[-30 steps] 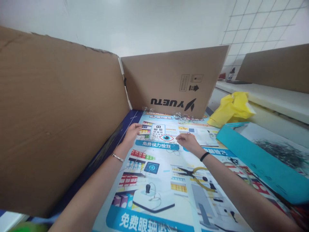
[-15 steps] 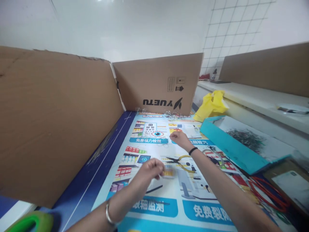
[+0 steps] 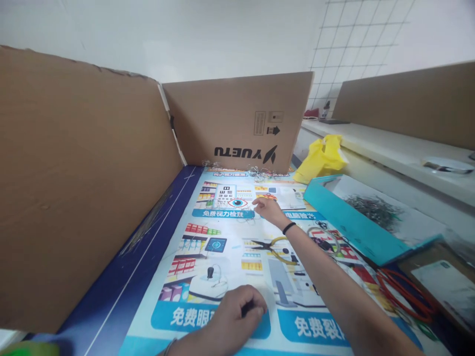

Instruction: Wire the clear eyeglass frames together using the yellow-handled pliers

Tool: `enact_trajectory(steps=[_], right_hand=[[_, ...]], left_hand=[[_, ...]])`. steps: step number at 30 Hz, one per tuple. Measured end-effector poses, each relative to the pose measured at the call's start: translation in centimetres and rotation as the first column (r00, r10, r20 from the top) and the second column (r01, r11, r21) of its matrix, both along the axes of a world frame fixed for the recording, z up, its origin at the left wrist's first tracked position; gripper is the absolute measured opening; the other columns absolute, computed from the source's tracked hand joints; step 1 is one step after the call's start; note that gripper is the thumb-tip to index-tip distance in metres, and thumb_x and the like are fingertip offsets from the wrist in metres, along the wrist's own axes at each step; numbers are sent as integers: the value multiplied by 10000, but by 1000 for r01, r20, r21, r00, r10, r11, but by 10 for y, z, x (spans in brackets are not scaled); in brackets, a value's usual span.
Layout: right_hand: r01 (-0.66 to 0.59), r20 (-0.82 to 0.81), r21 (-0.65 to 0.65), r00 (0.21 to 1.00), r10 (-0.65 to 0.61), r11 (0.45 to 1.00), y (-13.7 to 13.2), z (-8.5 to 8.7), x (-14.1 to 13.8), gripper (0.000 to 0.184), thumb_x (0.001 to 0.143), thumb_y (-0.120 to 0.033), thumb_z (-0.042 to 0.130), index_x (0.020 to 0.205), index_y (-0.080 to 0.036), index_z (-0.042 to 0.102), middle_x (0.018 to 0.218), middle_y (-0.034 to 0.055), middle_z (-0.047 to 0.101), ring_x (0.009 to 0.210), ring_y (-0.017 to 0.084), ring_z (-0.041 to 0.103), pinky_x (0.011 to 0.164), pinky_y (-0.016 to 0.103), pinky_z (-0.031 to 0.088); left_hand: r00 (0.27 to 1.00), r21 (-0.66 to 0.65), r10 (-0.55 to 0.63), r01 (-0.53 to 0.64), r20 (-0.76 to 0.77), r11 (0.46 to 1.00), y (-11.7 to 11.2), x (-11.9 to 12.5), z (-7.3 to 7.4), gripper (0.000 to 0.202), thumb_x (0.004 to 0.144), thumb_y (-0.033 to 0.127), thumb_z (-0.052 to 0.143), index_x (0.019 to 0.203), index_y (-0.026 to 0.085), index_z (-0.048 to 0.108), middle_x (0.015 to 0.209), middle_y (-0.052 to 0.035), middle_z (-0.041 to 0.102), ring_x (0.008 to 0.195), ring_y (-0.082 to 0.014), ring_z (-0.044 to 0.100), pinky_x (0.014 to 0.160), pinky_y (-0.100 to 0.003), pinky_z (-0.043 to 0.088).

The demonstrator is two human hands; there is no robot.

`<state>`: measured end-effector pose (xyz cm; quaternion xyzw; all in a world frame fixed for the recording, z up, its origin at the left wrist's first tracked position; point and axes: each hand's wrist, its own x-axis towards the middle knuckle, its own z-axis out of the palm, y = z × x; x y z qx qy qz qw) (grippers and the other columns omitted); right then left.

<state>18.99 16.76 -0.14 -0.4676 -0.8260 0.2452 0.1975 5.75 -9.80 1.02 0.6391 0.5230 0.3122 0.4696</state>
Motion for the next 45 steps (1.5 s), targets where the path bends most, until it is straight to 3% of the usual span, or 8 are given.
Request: enact_trajectory(steps=[3,9,14,28,35,38,42,45], right_hand=[[-27,16,10,1000,27,1000,3,2,-3,304,896,-322,524,1160,-172,537,1169,80,556,966,193,578,810,397,500],[-30,10,65,1000,30,997,3,4,-4,251,868,-280,559,1091,-168,581,1054,62,607,895,173,592,794,364,491],[-18,-26,105,999,21,994,-1,2,-5,316,737,-116,585,1038,-196,639,930,45,638,800,159,590,765,287,456],[-47,3,201,999,47,978,-12,-5,-14,305,743,-158,567,1038,-182,640,879,44,629,735,147,573,712,247,439],[-35,47,238,999,24,971,-16,3,-14,361,763,-209,546,1117,-153,598,941,85,611,796,192,560,746,301,424],[-86,89,245,994,66,966,-26,19,-17,305,779,-229,529,1058,-149,627,964,94,613,820,206,561,769,319,410],[-273,179,197,954,239,942,-52,38,-29,204,798,-216,496,903,-199,670,907,44,652,833,191,581,743,280,402],[-420,250,126,890,381,899,-70,44,-35,145,761,-252,570,853,-236,681,837,13,661,789,182,588,675,258,389]], left_hand=[[988,181,-115,133,-102,975,0,1,-10,144,741,115,516,800,173,633,795,-26,666,723,-132,585,686,-209,440],[945,472,-272,327,-183,818,2,0,-26,160,826,163,463,842,192,619,739,-48,696,691,-134,631,676,-188,465],[942,434,-270,332,-200,838,2,-4,-23,175,846,179,453,868,196,626,776,-61,704,733,-149,642,702,-208,472],[940,415,-260,332,-221,847,3,-6,-11,204,865,176,431,899,179,632,816,-81,712,767,-163,653,721,-223,474],[864,405,-334,478,-377,780,-7,-7,8,265,860,167,407,1026,213,609,900,-72,709,839,-202,641,782,-289,452],[808,414,-355,557,-471,720,-11,-7,12,238,848,166,437,982,230,623,849,-52,704,778,-198,625,736,-292,443],[740,431,-353,638,-572,638,-12,-12,22,207,845,140,454,826,254,626,723,-42,667,675,-182,585,658,-299,423],[765,426,-268,571,-585,702,-5,-28,30,208,832,112,451,792,232,616,681,-46,631,639,-182,563,623,-303,403]])
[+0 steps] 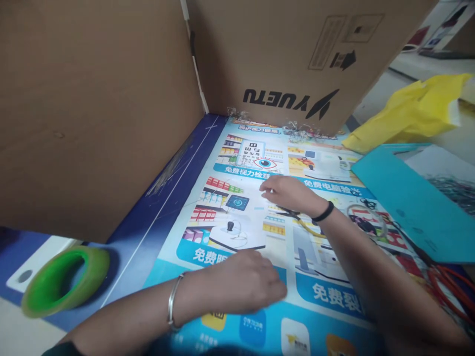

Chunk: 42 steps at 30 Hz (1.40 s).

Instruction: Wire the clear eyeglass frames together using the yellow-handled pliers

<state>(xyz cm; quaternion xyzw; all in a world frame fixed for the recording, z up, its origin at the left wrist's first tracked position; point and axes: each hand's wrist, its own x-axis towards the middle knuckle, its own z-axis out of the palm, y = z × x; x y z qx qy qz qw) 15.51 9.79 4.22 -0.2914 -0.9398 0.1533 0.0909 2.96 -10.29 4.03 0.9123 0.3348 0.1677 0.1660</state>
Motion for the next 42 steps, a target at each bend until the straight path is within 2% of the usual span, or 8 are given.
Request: enact_trajectory(steps=[2,6,8,11,21,31,37,42], right_hand=[[-88,86,-15,992,89,996,-7,2,2,149,770,-275,579,879,-258,679,883,10,667,804,187,592,652,258,381],[-29,201,61,979,16,998,-9,7,15,193,801,-281,552,954,-249,666,982,48,667,868,229,598,657,285,387],[-12,207,83,978,-5,997,-10,9,19,180,799,-258,547,925,-233,673,972,66,670,863,239,601,660,295,394],[-61,206,80,978,43,995,-15,8,20,169,820,-240,514,864,-240,677,928,51,676,862,223,607,668,286,405],[-90,242,106,968,62,990,-31,0,28,201,850,-230,467,890,-222,664,919,66,665,883,216,603,696,282,418],[-122,279,146,957,77,982,-66,-5,26,161,823,-192,497,778,-207,651,813,59,643,788,193,596,604,256,388],[-29,196,251,980,-21,968,-75,-7,37,174,844,-201,496,872,-181,666,880,90,638,891,225,565,729,295,418],[64,103,304,990,-100,950,-77,-15,45,200,843,-175,505,955,-132,665,939,127,629,930,251,536,825,356,411]], left_hand=[[977,15,212,-212,1,977,9,-18,3,195,828,126,449,804,217,620,680,-47,619,625,-179,556,623,-300,392],[748,-20,645,-656,-157,755,32,-60,3,151,827,207,480,853,188,627,801,-88,644,739,-234,586,658,-314,388],[638,-65,740,-765,-214,640,41,-76,1,159,832,224,473,836,198,629,812,-79,643,757,-231,589,685,-308,390],[575,-117,792,-818,-205,564,48,-89,-5,165,840,229,465,871,211,626,908,-74,649,819,-228,596,706,-290,394],[558,-145,820,-828,-129,541,57,-81,-29,210,813,250,530,1007,220,606,1043,-76,615,907,-241,586,743,-297,401],[607,-242,789,-754,97,610,54,-89,-38,125,760,239,560,831,200,655,831,-36,654,749,-187,587,670,-258,400],[560,-324,801,-733,213,598,63,-108,-50,177,784,273,502,808,171,644,595,11,611,561,-138,552,556,-223,396],[578,-324,783,-714,229,621,64,-109,-55,154,765,276,527,770,180,647,636,21,631,586,-125,553,574,-214,405]])
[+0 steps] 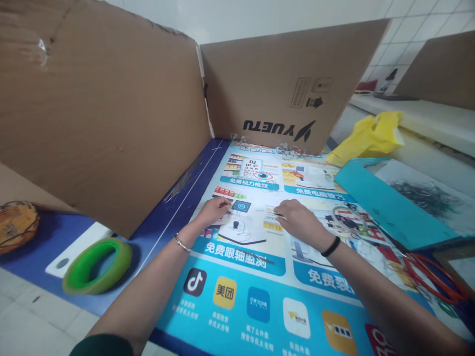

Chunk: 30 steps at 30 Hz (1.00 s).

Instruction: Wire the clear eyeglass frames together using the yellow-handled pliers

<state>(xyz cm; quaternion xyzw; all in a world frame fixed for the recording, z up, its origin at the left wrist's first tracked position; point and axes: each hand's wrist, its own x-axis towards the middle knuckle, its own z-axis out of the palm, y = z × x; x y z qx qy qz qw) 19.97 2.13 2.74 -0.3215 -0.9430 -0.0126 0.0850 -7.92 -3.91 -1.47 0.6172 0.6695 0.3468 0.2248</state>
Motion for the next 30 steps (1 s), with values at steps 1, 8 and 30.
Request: enact_trajectory(steps=[1,8,30], right_hand=[[-12,-7,-4,1000,12,1000,-2,-2,0,196,843,-173,507,950,-134,667,942,124,632,930,248,537,827,353,413],[-138,-96,-25,986,135,990,-19,-17,-12,229,896,-179,440,918,-174,667,936,87,644,929,206,542,844,334,412],[-199,-301,-47,937,176,979,-26,-44,-22,223,904,-195,443,887,-158,662,884,93,629,872,206,526,798,353,417]], left_hand=[[1000,1,-4,4,0,1000,0,0,-1,152,765,276,530,772,182,649,651,20,639,592,-124,555,576,-213,405],[996,29,65,-64,-54,998,-1,-4,-3,151,785,256,521,819,187,652,749,11,671,684,-131,596,639,-217,431],[753,-55,155,-246,-639,968,-4,-30,7,182,890,256,412,871,202,584,942,-76,606,892,-219,580,720,-303,424]])
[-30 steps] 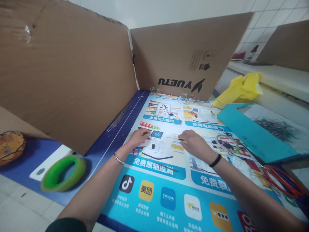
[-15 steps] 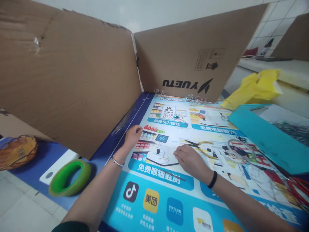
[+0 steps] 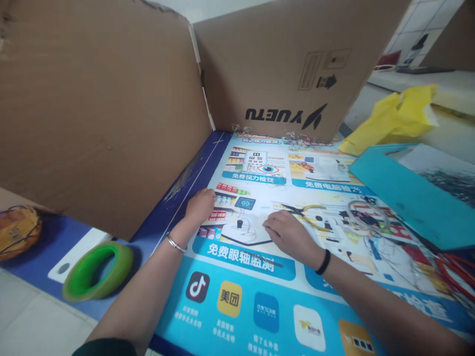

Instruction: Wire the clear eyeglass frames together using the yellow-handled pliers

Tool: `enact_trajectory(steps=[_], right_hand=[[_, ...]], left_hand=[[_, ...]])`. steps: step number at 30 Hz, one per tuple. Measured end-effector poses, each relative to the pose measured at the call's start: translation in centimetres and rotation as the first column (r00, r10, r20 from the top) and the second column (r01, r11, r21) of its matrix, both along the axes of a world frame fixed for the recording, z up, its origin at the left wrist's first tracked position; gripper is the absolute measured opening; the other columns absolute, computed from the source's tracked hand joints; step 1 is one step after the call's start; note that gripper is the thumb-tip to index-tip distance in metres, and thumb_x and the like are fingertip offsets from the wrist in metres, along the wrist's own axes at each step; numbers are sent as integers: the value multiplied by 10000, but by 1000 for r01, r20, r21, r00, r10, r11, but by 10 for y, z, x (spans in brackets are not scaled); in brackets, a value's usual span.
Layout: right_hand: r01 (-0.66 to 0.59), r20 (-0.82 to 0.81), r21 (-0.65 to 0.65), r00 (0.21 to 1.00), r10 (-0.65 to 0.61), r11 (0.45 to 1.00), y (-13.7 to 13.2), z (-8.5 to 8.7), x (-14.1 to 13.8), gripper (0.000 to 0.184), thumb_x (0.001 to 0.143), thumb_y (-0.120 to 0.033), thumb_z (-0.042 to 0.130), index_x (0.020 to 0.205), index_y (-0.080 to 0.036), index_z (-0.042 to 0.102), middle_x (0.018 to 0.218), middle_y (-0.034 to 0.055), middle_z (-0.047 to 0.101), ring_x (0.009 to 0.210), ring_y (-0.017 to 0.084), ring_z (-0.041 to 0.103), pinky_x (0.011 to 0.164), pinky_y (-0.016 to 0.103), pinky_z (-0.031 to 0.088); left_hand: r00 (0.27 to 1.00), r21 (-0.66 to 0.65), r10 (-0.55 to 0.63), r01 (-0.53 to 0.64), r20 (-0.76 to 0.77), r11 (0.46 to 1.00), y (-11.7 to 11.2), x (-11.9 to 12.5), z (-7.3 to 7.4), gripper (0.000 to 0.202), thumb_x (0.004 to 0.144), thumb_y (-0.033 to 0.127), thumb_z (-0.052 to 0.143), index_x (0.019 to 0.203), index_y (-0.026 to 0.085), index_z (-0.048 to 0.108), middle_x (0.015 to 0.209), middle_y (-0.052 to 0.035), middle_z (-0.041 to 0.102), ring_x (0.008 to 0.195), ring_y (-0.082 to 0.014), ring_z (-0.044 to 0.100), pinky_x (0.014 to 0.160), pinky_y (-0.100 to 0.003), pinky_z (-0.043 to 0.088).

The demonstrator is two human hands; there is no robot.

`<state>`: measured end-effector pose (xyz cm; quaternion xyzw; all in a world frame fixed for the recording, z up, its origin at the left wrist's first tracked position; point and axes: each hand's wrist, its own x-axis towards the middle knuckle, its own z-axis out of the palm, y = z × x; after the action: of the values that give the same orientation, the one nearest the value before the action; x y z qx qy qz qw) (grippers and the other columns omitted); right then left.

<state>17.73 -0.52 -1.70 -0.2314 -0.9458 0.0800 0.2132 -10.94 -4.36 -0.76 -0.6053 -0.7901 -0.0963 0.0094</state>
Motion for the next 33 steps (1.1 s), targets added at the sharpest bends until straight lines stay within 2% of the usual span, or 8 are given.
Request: enact_trajectory(steps=[6,8,12,16,19,24,29,33], right_hand=[[-27,15,-7,1000,27,1000,1,2,0,232,910,-201,433,894,-149,659,886,98,632,878,206,529,812,357,405],[-32,24,-13,999,32,999,2,2,0,234,912,-207,431,898,-150,658,889,97,632,878,205,528,817,360,401],[-37,28,-22,999,38,999,2,4,1,238,914,-201,426,898,-149,657,897,96,637,880,205,531,820,362,402],[-43,-6,-71,999,43,997,-3,8,4,243,917,-202,419,888,-154,656,899,93,649,886,202,544,819,359,414],[-67,-26,-196,998,64,978,-14,14,4,219,905,-202,440,874,-171,655,863,73,658,854,188,558,791,335,434],[-123,75,-313,985,153,942,-37,23,0,171,859,-279,550,964,-191,653,904,64,644,899,199,551,806,336,434],[-86,184,-339,971,155,937,-51,22,-5,178,851,-259,558,997,-202,640,918,66,614,868,206,547,767,339,440],[-90,193,-344,967,164,935,-61,20,-6,177,862,-234,528,1007,-203,625,917,66,611,872,212,549,762,340,437]], left_hand=[[993,-2,83,-83,-81,997,2,-14,1,211,898,228,374,936,174,573,990,-120,593,971,-272,560,776,-360,429],[990,4,105,-105,-90,994,1,-18,3,219,897,225,367,937,167,574,979,-130,599,936,-285,571,759,-376,430],[990,50,106,-102,-92,994,-1,-16,9,247,901,211,338,926,169,580,970,-136,606,933,-292,571,766,-384,414],[999,85,29,-26,-40,996,-5,-1,18,230,899,212,355,929,199,583,977,-92,621,918,-245,582,732,-320,412],[997,81,-76,74,24,994,-9,17,23,207,889,208,385,881,222,592,920,-36,641,848,-184,597,695,-257,412],[965,84,-208,197,161,977,-16,42,24,176,858,181,424,831,219,593,868,-18,647,805,-166,595,667,-237,405],[951,45,-206,201,229,979,-18,51,20,131,842,197,460,858,217,588,889,-25,638,803,-170,595,679,-243,419],[951,20,-199,200,238,980,-17,52,14,131,836,191,467,863,216,593,900,-35,633,809,-176,592,676,-250,420]])
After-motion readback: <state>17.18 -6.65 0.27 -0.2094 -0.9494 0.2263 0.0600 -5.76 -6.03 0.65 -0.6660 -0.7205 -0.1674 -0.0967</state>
